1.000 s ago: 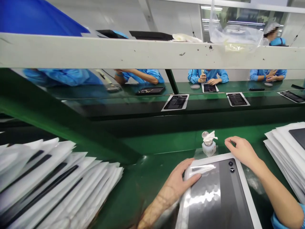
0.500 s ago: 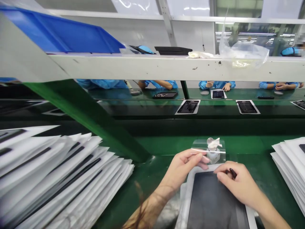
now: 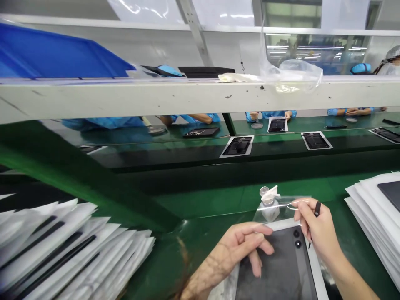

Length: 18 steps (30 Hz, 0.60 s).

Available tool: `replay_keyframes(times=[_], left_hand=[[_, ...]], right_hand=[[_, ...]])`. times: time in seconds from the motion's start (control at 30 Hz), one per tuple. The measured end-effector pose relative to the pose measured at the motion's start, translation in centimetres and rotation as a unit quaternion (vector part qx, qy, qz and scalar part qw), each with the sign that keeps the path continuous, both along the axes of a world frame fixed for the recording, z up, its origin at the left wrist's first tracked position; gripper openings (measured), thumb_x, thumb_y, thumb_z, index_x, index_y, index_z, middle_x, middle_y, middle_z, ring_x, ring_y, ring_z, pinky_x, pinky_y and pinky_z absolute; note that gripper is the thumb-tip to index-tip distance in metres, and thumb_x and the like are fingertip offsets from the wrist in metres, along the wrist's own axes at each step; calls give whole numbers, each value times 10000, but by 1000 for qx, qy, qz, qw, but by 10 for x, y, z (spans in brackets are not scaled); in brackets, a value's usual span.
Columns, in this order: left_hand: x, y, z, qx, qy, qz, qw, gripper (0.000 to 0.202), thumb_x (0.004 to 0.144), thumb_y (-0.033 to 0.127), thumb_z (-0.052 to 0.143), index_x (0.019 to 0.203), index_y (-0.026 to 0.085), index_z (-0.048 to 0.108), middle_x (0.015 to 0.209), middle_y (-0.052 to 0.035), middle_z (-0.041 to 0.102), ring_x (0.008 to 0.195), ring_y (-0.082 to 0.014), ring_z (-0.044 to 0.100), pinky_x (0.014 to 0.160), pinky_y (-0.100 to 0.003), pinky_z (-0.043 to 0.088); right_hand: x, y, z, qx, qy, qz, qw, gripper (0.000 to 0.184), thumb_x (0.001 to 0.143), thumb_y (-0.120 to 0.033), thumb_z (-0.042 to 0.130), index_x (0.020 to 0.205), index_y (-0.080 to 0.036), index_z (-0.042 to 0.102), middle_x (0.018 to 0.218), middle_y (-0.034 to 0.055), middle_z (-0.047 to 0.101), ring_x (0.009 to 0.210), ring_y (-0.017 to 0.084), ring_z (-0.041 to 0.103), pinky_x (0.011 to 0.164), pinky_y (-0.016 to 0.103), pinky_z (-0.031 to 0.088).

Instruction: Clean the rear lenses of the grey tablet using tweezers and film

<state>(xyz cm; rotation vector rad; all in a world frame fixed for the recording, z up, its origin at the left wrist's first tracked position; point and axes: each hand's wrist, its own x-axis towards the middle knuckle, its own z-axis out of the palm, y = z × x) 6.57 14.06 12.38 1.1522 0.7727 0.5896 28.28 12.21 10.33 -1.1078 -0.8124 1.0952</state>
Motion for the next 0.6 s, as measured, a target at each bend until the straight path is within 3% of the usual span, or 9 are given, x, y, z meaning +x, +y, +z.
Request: replay_keyframes(times=[0.13, 0.33, 0.5, 0.6], left_hand=[[1, 0, -1, -10, -22, 22, 999, 560, 684, 638, 796, 963, 160, 709, 781, -68, 799, 467, -125, 676, 523, -206, 476], [-1, -4, -7, 5, -74, 76, 994, 487, 722, 596, 792, 963, 175, 745, 766, -66, 799, 464, -122, 676, 549, -208, 499], [-3, -7, -4, 8, -98, 79, 992, 489, 762, 587, 763, 1004, 164, 731, 766, -83, 798, 472, -139, 683, 556, -222, 524], [-4, -11, 3, 16, -107, 100, 989, 622, 774, 608, 742, 1191, 157, 644, 789, -94, 800, 480, -148, 692, 584, -231, 549]], right_hand=[[2, -5, 4, -19, -24, 32, 999, 408, 787, -600, 686, 875, -213, 783, 586, -9, 648, 355, 67, 402, 281, 168, 273], [-4, -26, 15, -32, -171, 130, 976, 392, 804, -565, 681, 710, -202, 797, 628, 42, 717, 409, 92, 419, 374, 233, 341], [-13, -34, 18, -22, -189, 104, 976, 404, 767, -593, 697, 633, -223, 790, 558, 37, 703, 393, 108, 400, 369, 251, 287], [-15, -36, 20, -35, -158, 79, 984, 401, 750, -598, 712, 669, -216, 798, 506, 31, 687, 369, 106, 391, 379, 258, 283]])
